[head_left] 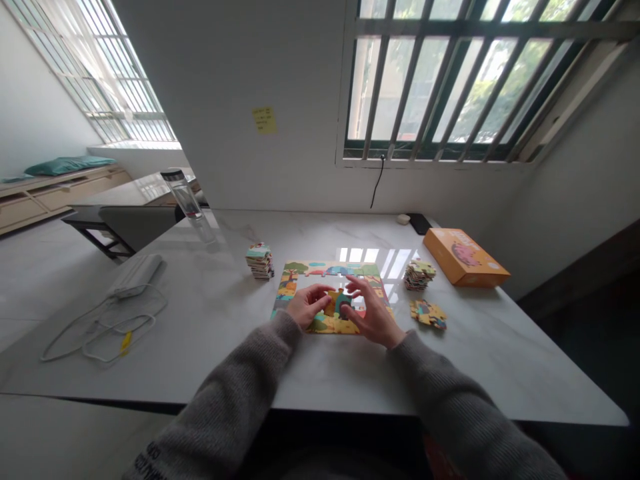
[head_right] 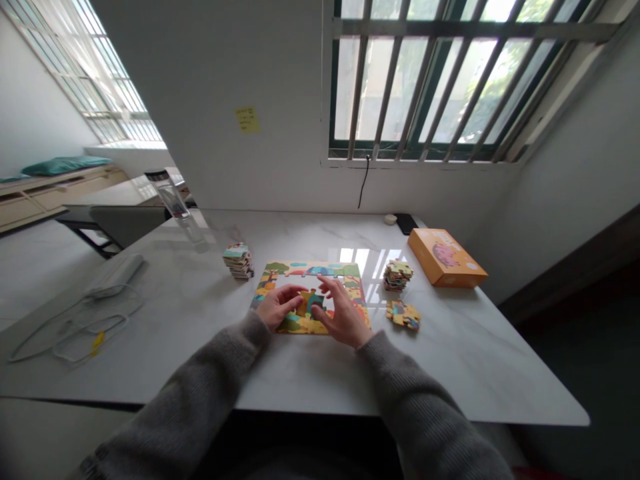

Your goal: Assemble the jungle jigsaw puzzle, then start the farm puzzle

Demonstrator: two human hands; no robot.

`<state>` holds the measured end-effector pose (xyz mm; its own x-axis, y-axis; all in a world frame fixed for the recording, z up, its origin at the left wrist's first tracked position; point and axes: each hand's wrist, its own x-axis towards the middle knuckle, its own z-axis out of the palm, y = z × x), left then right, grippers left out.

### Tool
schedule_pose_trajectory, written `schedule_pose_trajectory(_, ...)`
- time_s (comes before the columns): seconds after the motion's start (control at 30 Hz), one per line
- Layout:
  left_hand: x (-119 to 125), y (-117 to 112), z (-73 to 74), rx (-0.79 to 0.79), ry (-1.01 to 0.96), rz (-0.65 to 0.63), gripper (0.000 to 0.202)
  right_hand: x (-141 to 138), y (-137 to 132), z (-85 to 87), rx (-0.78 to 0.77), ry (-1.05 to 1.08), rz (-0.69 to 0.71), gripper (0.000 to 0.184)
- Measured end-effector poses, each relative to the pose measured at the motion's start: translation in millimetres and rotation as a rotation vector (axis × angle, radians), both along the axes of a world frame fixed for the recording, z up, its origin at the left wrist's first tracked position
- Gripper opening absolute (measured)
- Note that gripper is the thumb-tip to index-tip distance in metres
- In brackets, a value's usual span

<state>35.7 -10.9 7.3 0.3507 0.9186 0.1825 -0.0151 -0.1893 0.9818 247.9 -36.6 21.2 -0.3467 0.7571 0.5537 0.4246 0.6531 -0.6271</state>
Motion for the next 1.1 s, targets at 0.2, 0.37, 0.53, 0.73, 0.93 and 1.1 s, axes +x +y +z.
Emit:
schedule_pose_trajectory(0.2,-4,-1,1.9,0.074,0.024,0.035,0.054,-5,-2,-5.3,-0.334,0.196,0.125,0.056)
schedule_pose_trajectory(0.37,-3,1,-0.6,0.215,0.053,0.150,0.046,-12,-2,-11.7,-0.425,0.260,0.187,0.050)
schedule_pose_trajectory(0.53,-4,-3,0.9,0.666,0.410,0.105,0.072,-6,7,-12.4,-0.462,0.465,0.052,0.041)
schedule_pose_trajectory(0.73,-11,0,-1.4,0.864,0.512,0.162,0.060,-4,8,-9.6,-0.537,0.536,0.076,0.040)
schedule_pose_trajectory(0.93,-12,1,2.9,0.809,0.461,0.176,0.054,5,10,-6.2,-0.368,0.411,-0.007,0.030)
schedule_pose_trajectory(1.1,-14,1,4.8,0.779,0.415,0.153,0.047,14,13,-7.9,-0.166,0.148,-0.091,0.018)
